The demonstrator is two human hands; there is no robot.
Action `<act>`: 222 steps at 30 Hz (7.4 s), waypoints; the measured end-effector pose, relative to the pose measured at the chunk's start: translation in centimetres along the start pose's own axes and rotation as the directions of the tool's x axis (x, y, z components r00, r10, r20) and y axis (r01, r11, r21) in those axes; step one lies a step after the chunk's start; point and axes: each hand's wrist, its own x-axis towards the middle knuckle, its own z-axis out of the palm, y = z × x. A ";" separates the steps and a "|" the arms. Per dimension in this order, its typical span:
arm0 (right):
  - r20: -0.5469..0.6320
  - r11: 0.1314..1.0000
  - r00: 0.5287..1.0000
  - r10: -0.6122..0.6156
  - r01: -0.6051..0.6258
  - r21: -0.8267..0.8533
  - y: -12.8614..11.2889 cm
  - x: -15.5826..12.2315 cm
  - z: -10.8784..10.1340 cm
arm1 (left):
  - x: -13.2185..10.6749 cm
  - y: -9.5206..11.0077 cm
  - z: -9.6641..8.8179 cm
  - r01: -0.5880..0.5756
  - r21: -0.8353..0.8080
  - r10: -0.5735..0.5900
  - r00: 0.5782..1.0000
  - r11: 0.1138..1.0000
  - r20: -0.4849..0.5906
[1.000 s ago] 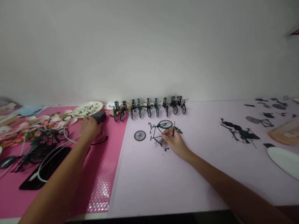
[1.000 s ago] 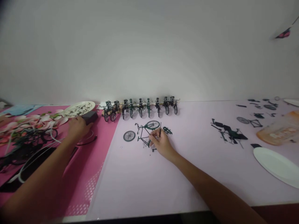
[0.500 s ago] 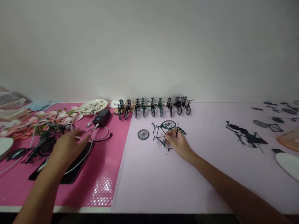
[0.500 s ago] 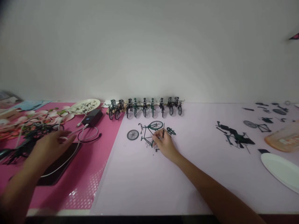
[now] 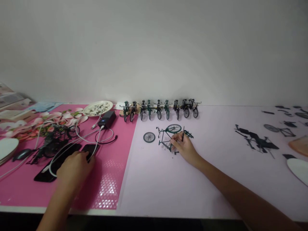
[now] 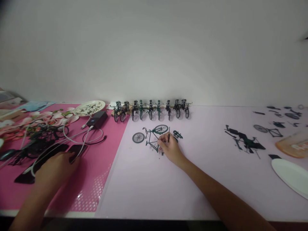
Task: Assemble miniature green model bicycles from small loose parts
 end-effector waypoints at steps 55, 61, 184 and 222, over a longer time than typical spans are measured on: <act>-0.135 0.998 0.989 -0.057 0.055 -0.019 -0.1 -0.2 0.4 | -0.7 22.3 4.0 0.139 -0.979 0.787 0.616 -0.149 -0.033; -0.111 0.954 0.976 -0.189 0.156 -0.255 -1.4 -0.3 1.4 | -0.8 22.1 4.1 0.086 -0.988 0.723 0.690 -0.128 -0.034; 0.018 0.700 0.821 -0.571 0.498 -0.512 -2.5 -0.1 2.7 | -1.2 22.1 3.5 0.217 -0.954 0.644 0.764 -0.208 0.033; -0.057 0.753 0.786 -0.616 0.566 -0.334 -2.2 0.5 1.9 | -0.7 22.3 4.1 0.214 -0.960 0.591 0.804 -0.178 0.069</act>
